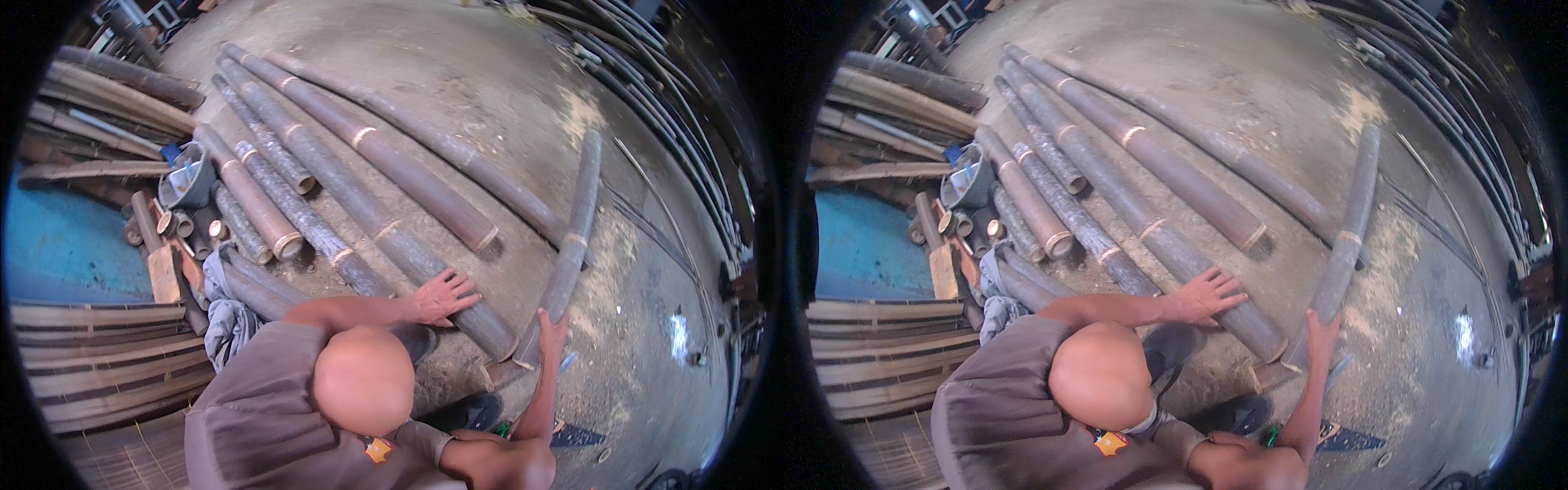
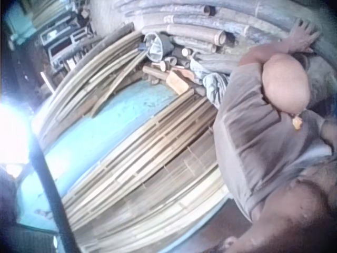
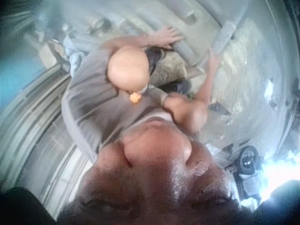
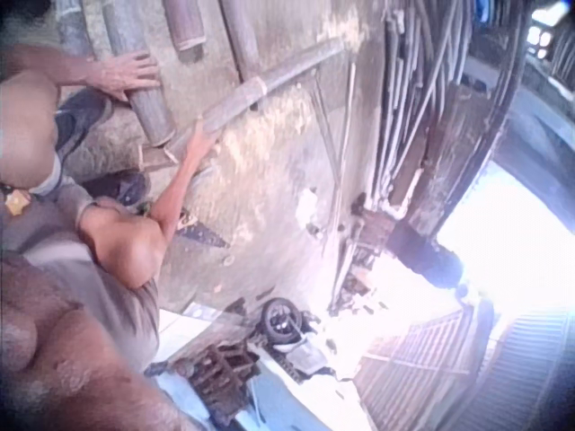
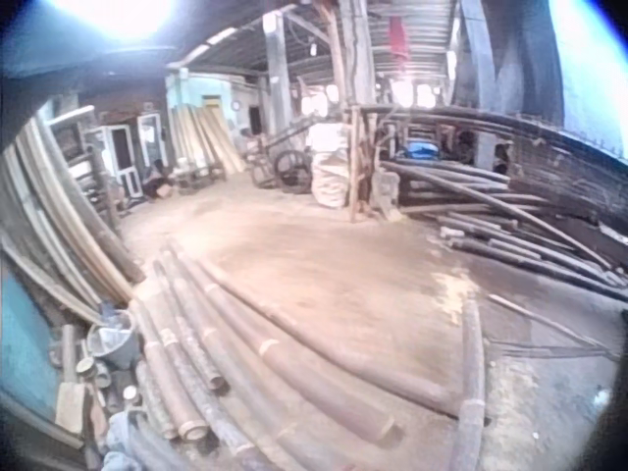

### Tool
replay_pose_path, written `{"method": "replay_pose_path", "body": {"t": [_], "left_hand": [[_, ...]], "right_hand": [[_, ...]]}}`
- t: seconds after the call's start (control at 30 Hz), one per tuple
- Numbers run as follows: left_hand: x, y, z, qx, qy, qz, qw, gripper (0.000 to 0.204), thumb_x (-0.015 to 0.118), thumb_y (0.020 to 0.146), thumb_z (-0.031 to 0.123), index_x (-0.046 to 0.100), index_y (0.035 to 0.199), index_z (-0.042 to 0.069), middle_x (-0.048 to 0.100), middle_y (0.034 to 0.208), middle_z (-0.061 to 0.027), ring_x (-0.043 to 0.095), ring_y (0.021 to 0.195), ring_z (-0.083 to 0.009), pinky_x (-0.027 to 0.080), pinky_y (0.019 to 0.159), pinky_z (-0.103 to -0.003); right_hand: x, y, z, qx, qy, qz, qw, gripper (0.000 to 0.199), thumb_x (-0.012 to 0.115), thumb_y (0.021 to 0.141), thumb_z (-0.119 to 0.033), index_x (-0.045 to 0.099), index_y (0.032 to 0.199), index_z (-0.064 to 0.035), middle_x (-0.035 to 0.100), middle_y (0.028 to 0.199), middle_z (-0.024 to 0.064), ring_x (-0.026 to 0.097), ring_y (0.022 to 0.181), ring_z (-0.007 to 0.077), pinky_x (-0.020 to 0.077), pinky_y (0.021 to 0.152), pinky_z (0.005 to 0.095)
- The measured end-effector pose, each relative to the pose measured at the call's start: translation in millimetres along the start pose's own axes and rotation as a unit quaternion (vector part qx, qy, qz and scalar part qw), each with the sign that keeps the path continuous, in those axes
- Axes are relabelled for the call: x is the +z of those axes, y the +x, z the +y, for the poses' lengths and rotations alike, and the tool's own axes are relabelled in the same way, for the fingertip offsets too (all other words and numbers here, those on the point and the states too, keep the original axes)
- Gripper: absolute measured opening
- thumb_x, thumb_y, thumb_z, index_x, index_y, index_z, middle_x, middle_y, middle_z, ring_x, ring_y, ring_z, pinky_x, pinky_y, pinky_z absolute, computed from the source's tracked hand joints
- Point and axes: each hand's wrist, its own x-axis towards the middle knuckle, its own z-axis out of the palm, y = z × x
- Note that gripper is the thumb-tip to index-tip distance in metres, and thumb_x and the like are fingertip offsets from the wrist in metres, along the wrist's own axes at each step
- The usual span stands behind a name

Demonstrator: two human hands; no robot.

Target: The person uses a knife to shave the outer surface of bamboo poles, rotating them to smooth the sides. The person handles several poles one at a time, placing finished pieces aside.

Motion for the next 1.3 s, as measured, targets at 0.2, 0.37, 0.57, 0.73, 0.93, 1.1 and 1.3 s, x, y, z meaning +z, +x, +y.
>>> {"method": "replay_pose_path", "body": {"t": [0.2, 0.37, 0.57, 0.73, 0.93, 1.1, 1.3], "left_hand": [[2.4, -34.0, 0.7, -0.08, -0.026, 0.031, 0.996, 0.107, 0.091, 0.074, 0.037, 0.034, 0.163, 0.022, 0.035, 0.155, -0.02, 0.03, 0.149, -0.0426, 0.022, 0.125, -0.062], [12.0, -52.9, 1.1, -0.101, -0.046, 0.104, 0.988, 0.108, 0.09, 0.077, 0.041, 0.03, 0.166, 0.025, 0.031, 0.157, -0.0211, 0.026, 0.15, -0.0441, 0.02, 0.126, -0.063], [10.5, -82.2, 10.2, -0.167, -0.074, 0.157, 0.971, 0.1, 0.088, 0.079, 0.04, 0.035, 0.163, 0.024, 0.027, 0.158, -0.023, 0.024, 0.15, -0.0472, 0.02, 0.124, -0.066], [15.8, -89.5, 8.2, -0.247, -0.058, 0.146, 0.956, 0.097, 0.089, 0.077, 0.044, 0.041, 0.159, 0.021, 0.023, 0.161, -0.0254, 0.019, 0.152, -0.0519, 0.019, 0.123, -0.069], [6.5, -50.9, -15.8, -0.254, -0.044, 0.079, 0.963, 0.113, 0.093, 0.069, 0.047, 0.036, 0.164, 0.022, 0.006, 0.171, -0.0295, 0.004, 0.157, -0.0556, 0.01, 0.124, -0.073], [5.9, -48.9, -36.0, -0.231, -0.029, 0.027, 0.972, 0.119, 0.097, 0.061, 0.048, 0.038, 0.163, 0.028, 0.009, 0.172, -0.0258, 0.002, 0.158, -0.0546, 0.007, 0.121, -0.077], [8.1, -37.9, -34.3, -0.197, -0.011, 0.037, 0.98, 0.114, 0.096, 0.062, 0.05, 0.043, 0.161, 0.03, 0.013, 0.172, -0.0241, 0.003, 0.159, -0.0527, 0.005, 0.12, -0.078]], "right_hand": [[-10.6, -44.3, -42.9, -0.019, -0.264, -0.015, 0.964, 0.094, 0.082, 0.083, -0.038, 0.039, 0.157, 0.0004, 0.057, 0.144, 0.0342, 0.058, 0.131, 0.049, 0.0495, 0.106, 0.0515], [-12.1, -55.8, -54.9, -0.193, -0.316, -0.073, 0.926, 0.095, 0.083, 0.08, -0.04, 0.04, 0.159, -0.0072, 0.061, 0.143, 0.027, 0.062, 0.127, 0.0472, 0.0539, 0.1, 0.0527], [38.4, -40.4, -86.6, -0.327, -0.422, -0.182, 0.826, 0.096, 0.083, 0.08, -0.046, 0.041, 0.16, -0.0135, 0.067, 0.126, 0.0224, 0.069, 0.111, 0.0401, 0.0575, 0.092, 0.0502], [66.8, -19.2, -87.9, -0.36, -0.392, -0.178, 0.827, 0.093, 0.082, 0.083, -0.046, 0.04, 0.161, -0.0159, 0.066, 0.121, 0.0201, 0.069, 0.108, 0.0399, 0.0571, 0.091, 0.0511], [76.9, -7.8, -77.0, -0.365, -0.344, -0.097, 0.86, 0.086, 0.08, 0.087, -0.04, 0.043, 0.158, -0.0084, 0.062, 0.129, 0.0206, 0.06, 0.122, 0.0385, 0.0492, 0.103, 0.0495], [70.8, -54.1, -50.2, -0.321, -0.314, -0.004, 0.894, 0.082, 0.081, 0.087, -0.039, 0.049, 0.152, -0.0028, 0.053, 0.142, 0.0258, 0.052, 0.128, 0.044, 0.0442, 0.11, 0.0524], [50.4, -124.2, -21.4, -0.255, -0.36, 0.007, 0.898, 0.087, 0.079, 0.086, -0.048, 0.046, 0.156, -0.0085, 0.036, 0.159, 0.0273, 0.035, 0.146, 0.049, 0.0342, 0.116, 0.0639]]}}
